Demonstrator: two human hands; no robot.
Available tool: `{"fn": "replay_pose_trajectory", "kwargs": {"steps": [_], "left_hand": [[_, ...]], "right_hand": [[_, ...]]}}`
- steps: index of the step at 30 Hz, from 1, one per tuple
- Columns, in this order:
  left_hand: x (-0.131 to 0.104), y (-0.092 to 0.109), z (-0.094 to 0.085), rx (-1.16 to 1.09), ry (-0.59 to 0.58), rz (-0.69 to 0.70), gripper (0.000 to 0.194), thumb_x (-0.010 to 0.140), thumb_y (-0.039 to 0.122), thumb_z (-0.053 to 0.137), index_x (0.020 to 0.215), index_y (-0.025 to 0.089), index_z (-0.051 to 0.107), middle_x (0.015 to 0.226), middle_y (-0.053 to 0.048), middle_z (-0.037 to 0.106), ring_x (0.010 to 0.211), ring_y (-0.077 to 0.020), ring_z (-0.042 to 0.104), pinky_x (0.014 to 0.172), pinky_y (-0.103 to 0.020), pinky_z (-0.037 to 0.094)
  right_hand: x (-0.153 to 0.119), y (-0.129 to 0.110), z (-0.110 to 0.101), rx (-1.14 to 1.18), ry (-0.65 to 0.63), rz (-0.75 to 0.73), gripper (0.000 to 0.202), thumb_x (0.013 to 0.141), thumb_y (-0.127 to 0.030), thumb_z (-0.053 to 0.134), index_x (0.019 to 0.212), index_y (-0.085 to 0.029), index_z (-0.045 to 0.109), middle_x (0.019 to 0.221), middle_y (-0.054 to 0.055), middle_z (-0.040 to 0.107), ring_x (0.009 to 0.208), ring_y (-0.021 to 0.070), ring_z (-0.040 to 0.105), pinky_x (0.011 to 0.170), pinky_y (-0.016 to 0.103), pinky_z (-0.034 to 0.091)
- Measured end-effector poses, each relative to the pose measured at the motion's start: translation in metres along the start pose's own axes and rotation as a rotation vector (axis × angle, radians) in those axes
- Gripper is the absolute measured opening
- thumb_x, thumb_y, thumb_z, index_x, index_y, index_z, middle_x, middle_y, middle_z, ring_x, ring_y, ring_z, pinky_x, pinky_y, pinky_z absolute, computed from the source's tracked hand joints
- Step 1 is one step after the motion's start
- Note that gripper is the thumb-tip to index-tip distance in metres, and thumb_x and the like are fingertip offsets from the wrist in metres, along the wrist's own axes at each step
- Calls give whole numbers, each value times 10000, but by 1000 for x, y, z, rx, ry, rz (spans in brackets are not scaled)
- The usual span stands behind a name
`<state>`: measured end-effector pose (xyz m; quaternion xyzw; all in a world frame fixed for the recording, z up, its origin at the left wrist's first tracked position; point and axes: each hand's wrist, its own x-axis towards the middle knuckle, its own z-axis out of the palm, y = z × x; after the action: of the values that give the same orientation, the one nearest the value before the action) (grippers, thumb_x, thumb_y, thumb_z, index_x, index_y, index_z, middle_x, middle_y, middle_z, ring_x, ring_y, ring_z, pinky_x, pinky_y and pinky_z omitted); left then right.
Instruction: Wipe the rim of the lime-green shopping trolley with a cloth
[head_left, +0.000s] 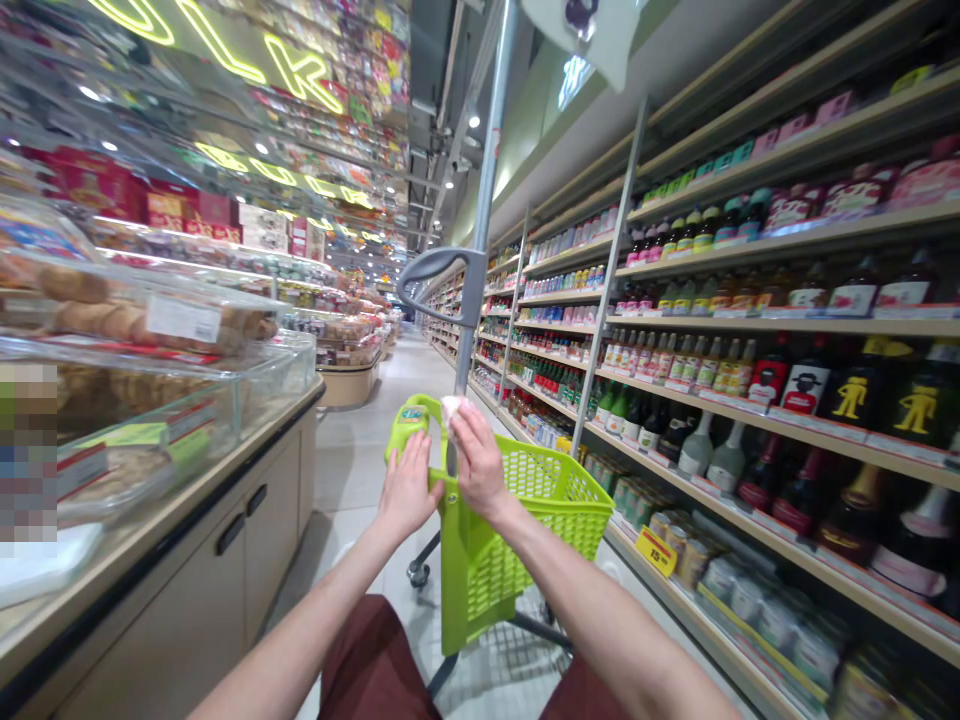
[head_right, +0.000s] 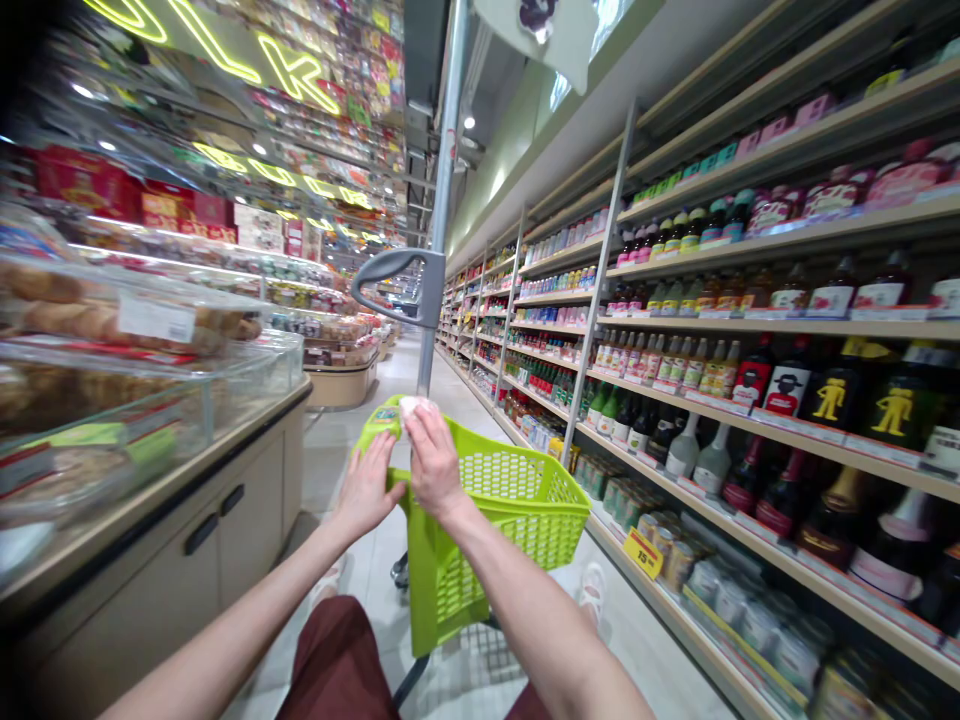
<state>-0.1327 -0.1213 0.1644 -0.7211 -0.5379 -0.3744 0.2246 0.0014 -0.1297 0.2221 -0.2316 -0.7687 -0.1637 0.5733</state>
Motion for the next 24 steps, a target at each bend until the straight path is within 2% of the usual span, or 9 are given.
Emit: {"fn": "replay_pose_trajectory", "kwargs": {"steps": [4,7,9,14,16,19,24], "left_hand": [[10,4,-3,-20,68,-57,673,714,282,446,1319,79,234,1382,-192,270,1287,-297,227,1009,-537,211],[14,5,0,-46,64,-102,704,711,285,453,1337,97,190,1392,-183,255,1289,-293,223,1013,-523,215],[14,3,3,-61,52,-112,717,701,282,465,1336,96,189,1394,-180,252,1287,-293,228,1016,-497,233],[8,-8,9,-84,57,-47,720,681,240,465,1328,81,194,1385,-190,266,1279,-289,250,1012,-456,275],[8,-13,8,-96,28,-14,719,672,230,466,1321,69,204,1386,-194,260,1281,-282,246,1011,-440,289],[12,-20,6,-96,-39,-4,720,670,261,492,1302,36,232,1381,-214,256,1286,-278,235,1016,-419,291],[12,-21,1,-18,-149,-83,704,674,292,516,1295,76,265,1377,-187,287,1279,-284,251,1013,-472,263]], "right_hand": [[75,16,-8,-201,-108,-130,400,871,-131,312,1245,-202,435,1373,37,310,1319,202,113,1078,453,173],[97,26,-7,-294,-278,-227,365,873,-141,348,1216,-195,460,1371,34,317,1321,204,93,1078,458,144],[85,28,-5,-306,-374,-302,329,873,-144,364,1172,-189,496,1343,39,367,1314,195,136,1073,446,169],[2,29,-1,-299,-551,-456,275,858,-170,422,1103,-170,546,1293,56,441,1272,220,258,1042,426,248],[-19,31,-2,-271,-617,-495,271,852,-170,434,1095,-175,554,1270,49,469,1255,223,293,1030,423,270],[-13,37,-6,-210,-612,-452,319,845,-137,429,1145,-185,524,1287,47,451,1262,208,284,1033,418,267],[33,46,-12,-177,-413,-264,399,852,-86,363,1220,-203,464,1335,37,388,1307,172,170,1058,416,219]]}}
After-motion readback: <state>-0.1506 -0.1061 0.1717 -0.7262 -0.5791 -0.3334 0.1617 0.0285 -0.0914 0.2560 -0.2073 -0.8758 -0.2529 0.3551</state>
